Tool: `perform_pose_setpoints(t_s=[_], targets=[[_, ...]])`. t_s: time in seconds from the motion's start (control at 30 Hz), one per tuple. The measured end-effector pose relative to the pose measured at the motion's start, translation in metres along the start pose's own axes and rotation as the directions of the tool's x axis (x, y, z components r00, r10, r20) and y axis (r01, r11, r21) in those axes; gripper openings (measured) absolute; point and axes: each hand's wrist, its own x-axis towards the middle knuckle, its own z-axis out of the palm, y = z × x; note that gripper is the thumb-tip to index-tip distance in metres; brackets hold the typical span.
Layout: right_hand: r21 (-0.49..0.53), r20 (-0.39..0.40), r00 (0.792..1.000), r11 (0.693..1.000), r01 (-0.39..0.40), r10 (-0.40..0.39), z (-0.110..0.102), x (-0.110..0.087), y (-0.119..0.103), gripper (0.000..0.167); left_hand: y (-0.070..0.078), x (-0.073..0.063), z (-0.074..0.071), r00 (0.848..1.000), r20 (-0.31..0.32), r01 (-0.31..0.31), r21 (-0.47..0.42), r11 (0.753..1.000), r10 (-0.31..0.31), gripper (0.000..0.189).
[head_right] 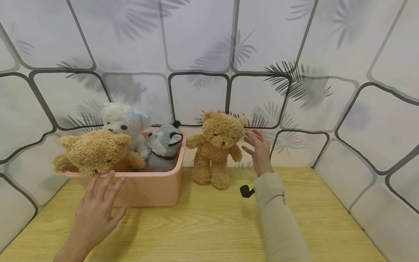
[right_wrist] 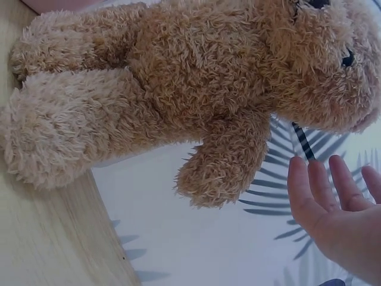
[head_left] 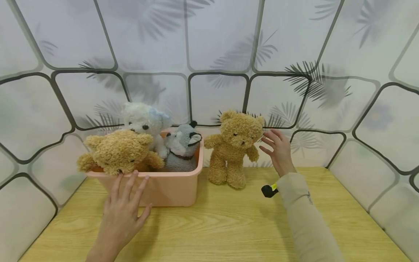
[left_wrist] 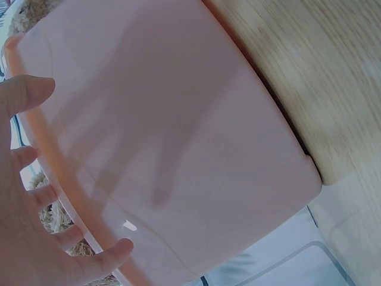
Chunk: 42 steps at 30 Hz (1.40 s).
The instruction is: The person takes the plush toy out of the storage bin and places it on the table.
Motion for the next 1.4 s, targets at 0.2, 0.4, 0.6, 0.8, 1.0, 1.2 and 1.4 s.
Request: perform_pose_setpoints(t_s=[0.2, 0.4, 0.6, 0.8, 1.0, 1.2, 1.4], targets=[[0.104, -0.006, 1.0, 0.995, 0.0, 0.001, -0.005, -0.011, 0.005, 0.052, 0.0, 0.0, 0.0, 1.0, 0.01, 0.007, 0.001, 1.0, -0.007, 0.073], [0.147, 0.004, 1.0, 0.989, 0.012, -0.012, -0.004, -0.024, 0.007, 0.041, 0.0, 0.0, -0.001, 1.0, 0.013, 0.015, 0.002, 1.0, -0.015, 0.074], [0.089, 0.046, 0.998, 0.995, 0.037, -0.041, 0.001, -0.034, 0.006, 0.031, 0.0, 0.0, -0.001, 1.0, 0.012, 0.015, 0.003, 1.0, -0.015, 0.074], [-0.204, 0.002, 1.0, 0.979, 0.015, -0.015, 0.005, -0.04, 0.005, 0.028, 0.0, 0.001, -0.001, 1.0, 0.009, 0.009, 0.0, 1.0, -0.009, 0.074], [-0.577, 0.061, 0.995, 0.816, -0.03, 0.08, 0.008, -0.046, 0.003, 0.036, 0.0, 0.0, -0.002, 1.0, 0.023, 0.01, -0.003, 1.0, -0.01, 0.074], [-0.785, 0.165, 0.978, 0.618, 0.051, 0.129, 0.013, -0.051, 0.003, 0.039, 0.0, 0.0, -0.002, 1.0, 0.027, 0.009, -0.001, 1.0, -0.009, 0.075], [-0.834, 0.258, 0.954, 0.533, 0.142, 0.151, 0.018, -0.054, 0.001, 0.043, 0.0, 0.0, -0.001, 1.0, 0.023, 0.011, -0.007, 1.0, -0.011, 0.075]])
